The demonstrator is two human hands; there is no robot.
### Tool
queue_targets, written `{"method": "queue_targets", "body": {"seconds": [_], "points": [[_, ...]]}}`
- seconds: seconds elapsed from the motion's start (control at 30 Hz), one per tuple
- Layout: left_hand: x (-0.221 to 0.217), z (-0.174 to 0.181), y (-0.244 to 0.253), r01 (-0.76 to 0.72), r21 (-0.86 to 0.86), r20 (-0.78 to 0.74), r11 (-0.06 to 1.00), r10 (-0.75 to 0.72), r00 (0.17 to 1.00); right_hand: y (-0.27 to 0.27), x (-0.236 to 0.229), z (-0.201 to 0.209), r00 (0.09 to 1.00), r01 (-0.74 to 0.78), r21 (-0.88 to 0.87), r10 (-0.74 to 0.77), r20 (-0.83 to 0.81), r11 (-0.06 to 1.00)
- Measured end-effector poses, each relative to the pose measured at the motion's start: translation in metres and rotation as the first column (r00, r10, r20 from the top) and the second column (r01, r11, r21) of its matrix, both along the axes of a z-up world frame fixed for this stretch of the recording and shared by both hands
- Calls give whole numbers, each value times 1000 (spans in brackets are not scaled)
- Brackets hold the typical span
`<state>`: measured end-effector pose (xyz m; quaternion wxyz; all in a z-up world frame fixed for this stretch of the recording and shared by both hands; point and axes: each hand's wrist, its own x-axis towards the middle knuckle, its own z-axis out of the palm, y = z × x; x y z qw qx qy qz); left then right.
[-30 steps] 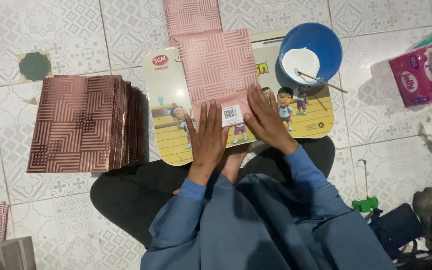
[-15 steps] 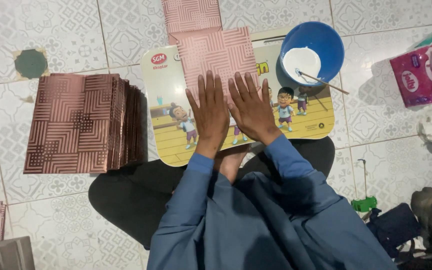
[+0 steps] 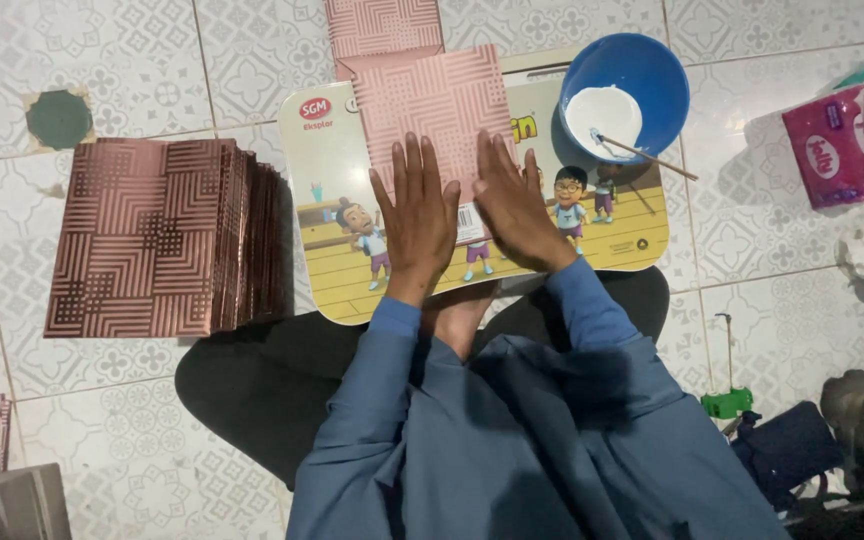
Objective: Folding patterned paper and applying glue to assemble small paper bags.
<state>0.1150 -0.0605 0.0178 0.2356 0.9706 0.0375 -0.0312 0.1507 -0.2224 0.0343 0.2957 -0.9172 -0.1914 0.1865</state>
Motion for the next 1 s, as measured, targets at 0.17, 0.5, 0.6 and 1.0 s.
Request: {"method": "queue_targets", "body": {"seconds": [0.17, 0.5, 0.6, 1.0], "points": [[-15, -8, 30, -109, -556, 217, 824, 271, 938, -20, -7, 5, 950, 242, 494, -99, -297, 835], [-70, -41, -2, 28, 164, 304, 986, -77, 949, -4, -28, -40, 928, 30, -281, 77, 364, 959], [-71, -37, -2, 40, 147, 265, 988, -78, 961, 0, -31, -37, 933, 25, -282, 79, 352, 959], [-65, -46, -3, 32, 139, 323, 990, -76, 943, -32, -16, 10, 989, 145, 433, -120, -85, 889]]}}
